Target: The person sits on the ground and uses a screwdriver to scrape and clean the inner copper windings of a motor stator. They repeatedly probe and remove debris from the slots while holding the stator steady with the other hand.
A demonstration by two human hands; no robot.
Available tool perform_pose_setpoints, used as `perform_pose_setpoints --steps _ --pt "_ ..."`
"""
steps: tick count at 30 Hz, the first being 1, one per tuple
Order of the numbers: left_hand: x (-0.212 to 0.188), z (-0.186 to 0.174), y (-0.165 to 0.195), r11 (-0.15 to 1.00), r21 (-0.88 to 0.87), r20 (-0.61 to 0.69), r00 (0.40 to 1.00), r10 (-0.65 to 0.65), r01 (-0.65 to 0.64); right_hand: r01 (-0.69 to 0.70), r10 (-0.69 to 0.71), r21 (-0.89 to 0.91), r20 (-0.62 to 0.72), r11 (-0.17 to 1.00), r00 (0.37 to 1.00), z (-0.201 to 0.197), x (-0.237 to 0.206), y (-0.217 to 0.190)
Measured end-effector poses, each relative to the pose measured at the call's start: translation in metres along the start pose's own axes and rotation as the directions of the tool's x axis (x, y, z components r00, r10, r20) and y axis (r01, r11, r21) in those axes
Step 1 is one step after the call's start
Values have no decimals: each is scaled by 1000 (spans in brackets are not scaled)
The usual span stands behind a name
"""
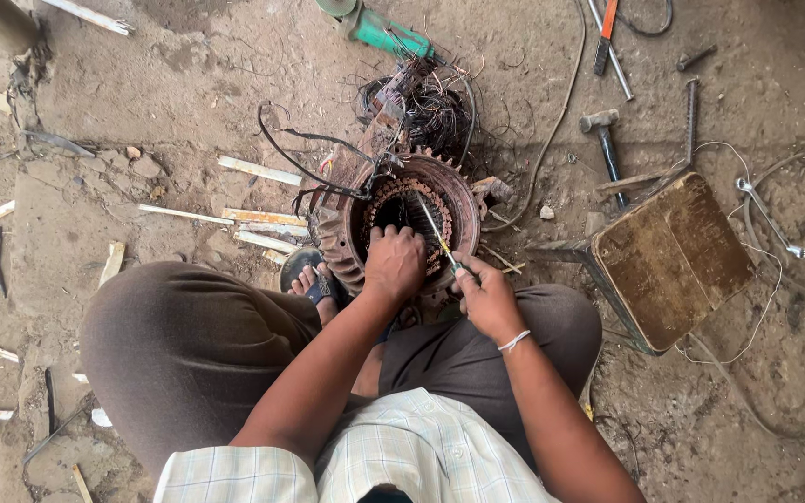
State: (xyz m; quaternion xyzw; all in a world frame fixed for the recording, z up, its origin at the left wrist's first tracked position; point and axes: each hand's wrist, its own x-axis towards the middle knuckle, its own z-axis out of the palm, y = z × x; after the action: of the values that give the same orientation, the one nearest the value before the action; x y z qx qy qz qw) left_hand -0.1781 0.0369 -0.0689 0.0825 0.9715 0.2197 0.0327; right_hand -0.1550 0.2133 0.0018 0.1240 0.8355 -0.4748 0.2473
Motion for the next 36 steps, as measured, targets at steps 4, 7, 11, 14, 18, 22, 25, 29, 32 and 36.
perform_pose_setpoints --steps 4,7,11,14,18,22,25,29,32,36 --pt "-2 -3 -1 999 -35 -47 998 -28 26 -9 -11 204 101 979 995 3 3 10" --pt "-2 -10 -6 999 26 -35 999 -33 34 -16 -9 248 102 969 995 8 4 17" --pt "-2 -25 -17 997 64 -101 994 -37 43 -31 2 301 96 953 995 16 9 23" --pt "-2 -35 -23 993 111 -121 992 -35 48 -69 35 363 102 929 994 19 13 26" --pt "-6 -43 -25 998 32 -310 949 54 -47 -101 67 515 84 851 994 39 12 23" --pt "-7 -43 -24 999 22 -209 977 36 -32 -93 130 604 -17 792 991 82 4 11" --pt "-6 -42 -23 999 42 -177 983 35 -28 67 -18 288 -167 955 986 80 4 5" --pt "-6 -40 -23 998 33 -195 979 53 -48 149 -228 -441 -131 885 965 -3 22 -2" --pt "-5 -42 -21 998 43 -149 988 47 -41 359 -403 -619 74 699 912 -53 46 -16" --pt "-4 -45 -21 999 38 -162 986 43 -38 535 -502 -594 241 600 831 -76 59 -29"
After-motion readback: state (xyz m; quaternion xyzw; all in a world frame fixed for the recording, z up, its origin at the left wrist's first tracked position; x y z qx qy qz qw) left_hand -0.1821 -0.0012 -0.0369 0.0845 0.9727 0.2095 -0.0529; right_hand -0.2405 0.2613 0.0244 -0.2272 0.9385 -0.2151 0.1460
